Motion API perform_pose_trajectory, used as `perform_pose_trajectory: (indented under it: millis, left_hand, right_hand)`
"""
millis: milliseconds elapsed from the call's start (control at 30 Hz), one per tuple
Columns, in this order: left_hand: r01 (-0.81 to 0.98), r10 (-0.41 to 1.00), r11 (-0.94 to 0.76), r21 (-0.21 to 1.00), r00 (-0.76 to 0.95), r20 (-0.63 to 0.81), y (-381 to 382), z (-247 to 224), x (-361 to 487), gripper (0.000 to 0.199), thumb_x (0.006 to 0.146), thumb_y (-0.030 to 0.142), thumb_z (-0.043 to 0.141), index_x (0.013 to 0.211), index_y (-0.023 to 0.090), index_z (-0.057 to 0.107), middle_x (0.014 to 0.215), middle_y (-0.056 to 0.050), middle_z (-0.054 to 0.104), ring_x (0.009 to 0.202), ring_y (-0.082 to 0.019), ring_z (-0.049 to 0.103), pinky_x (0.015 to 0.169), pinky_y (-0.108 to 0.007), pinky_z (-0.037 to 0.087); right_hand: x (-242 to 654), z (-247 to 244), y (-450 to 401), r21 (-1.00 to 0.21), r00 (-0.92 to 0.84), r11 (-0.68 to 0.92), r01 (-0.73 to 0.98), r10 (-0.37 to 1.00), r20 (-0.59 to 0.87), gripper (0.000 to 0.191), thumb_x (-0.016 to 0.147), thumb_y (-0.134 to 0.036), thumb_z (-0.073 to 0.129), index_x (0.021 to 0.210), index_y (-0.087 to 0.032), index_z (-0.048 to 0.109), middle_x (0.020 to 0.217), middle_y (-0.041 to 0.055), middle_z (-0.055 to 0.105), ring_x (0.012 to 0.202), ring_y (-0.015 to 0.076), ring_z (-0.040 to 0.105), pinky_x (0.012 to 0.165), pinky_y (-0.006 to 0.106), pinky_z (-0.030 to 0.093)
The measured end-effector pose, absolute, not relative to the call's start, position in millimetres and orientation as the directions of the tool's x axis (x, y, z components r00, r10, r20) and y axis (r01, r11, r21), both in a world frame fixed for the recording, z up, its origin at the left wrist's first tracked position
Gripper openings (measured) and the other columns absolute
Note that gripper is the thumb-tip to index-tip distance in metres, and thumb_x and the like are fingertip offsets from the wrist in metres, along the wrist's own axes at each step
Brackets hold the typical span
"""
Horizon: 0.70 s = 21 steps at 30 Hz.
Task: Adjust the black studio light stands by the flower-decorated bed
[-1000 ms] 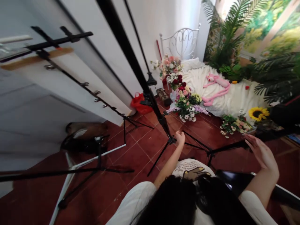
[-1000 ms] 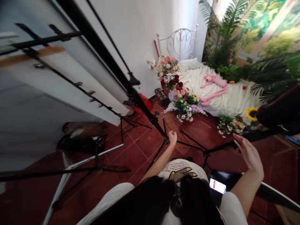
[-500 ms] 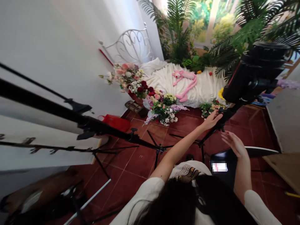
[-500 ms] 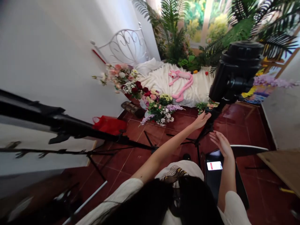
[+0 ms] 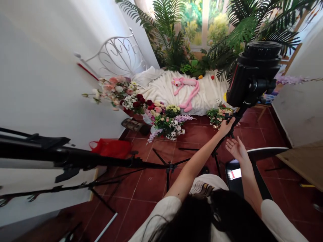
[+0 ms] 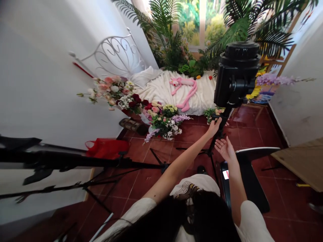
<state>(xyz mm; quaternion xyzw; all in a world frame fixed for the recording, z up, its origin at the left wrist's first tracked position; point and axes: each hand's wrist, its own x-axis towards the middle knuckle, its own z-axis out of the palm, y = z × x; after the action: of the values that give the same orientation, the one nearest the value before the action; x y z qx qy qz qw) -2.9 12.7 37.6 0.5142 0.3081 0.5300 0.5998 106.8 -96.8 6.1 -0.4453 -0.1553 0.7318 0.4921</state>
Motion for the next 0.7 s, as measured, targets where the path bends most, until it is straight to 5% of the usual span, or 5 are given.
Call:
perform_pose_trajectory:
  millis: [267, 433, 567, 700]
  left_hand:
    - [-0.236, 0.970, -0.060, 0.970, 0.216, 0.113, 2, 44, -3, 0.067, 0.079, 0.081, 0.057, 0.069, 0.014, 0.065, 0.066, -0.007, 0.065, 0.064, -0.014, 0.058, 0.063, -0.027, 0.049]
    - [-0.256, 0.977, -0.010, 0.967, 0.204, 0.064, -3, 49, -5, 0.062, 0.078, 0.075, 0.064, 0.071, 0.014, 0.066, 0.063, -0.003, 0.061, 0.060, -0.011, 0.054, 0.059, -0.025, 0.045]
    - [-0.273, 0.971, 0.028, 0.962, 0.236, 0.039, -4, 51, -7, 0.064, 0.076, 0.076, 0.065, 0.069, 0.013, 0.066, 0.062, -0.003, 0.061, 0.060, -0.010, 0.053, 0.060, -0.025, 0.044]
    - [-0.282, 0.970, 0.017, 0.959, 0.236, 0.052, -3, 47, -6, 0.068, 0.072, 0.080, 0.064, 0.064, 0.013, 0.062, 0.064, -0.004, 0.062, 0.063, -0.010, 0.055, 0.063, -0.025, 0.045]
  right_hand:
    - [92, 11, -98, -0.301, -0.317, -0.457, -0.837, 0.853, -0.414, 0.019, 0.096, -0.037, 0.064, 0.084, -0.022, 0.062, 0.079, -0.0004, 0.073, 0.071, 0.0122, 0.071, 0.066, 0.025, 0.061]
    - [84, 9, -101, -0.071, -0.474, -0.487, -0.871, 0.869, -0.145, 0.007, 0.094, -0.021, 0.061, 0.089, -0.024, 0.057, 0.079, -0.0042, 0.068, 0.073, 0.0075, 0.068, 0.064, 0.017, 0.058]
    - [77, 5, -98, 0.348, -0.531, -0.549, -0.760, 0.833, 0.157, 0.017, 0.094, -0.010, 0.048, 0.096, -0.023, 0.058, 0.090, -0.0017, 0.073, 0.078, 0.0085, 0.067, 0.064, 0.018, 0.058]
    - [72, 5, -96, 0.617, -0.500, -0.544, -0.568, 0.824, 0.265, 0.020, 0.092, -0.008, 0.046, 0.093, -0.022, 0.061, 0.085, -0.0015, 0.074, 0.073, 0.0111, 0.065, 0.064, 0.022, 0.056]
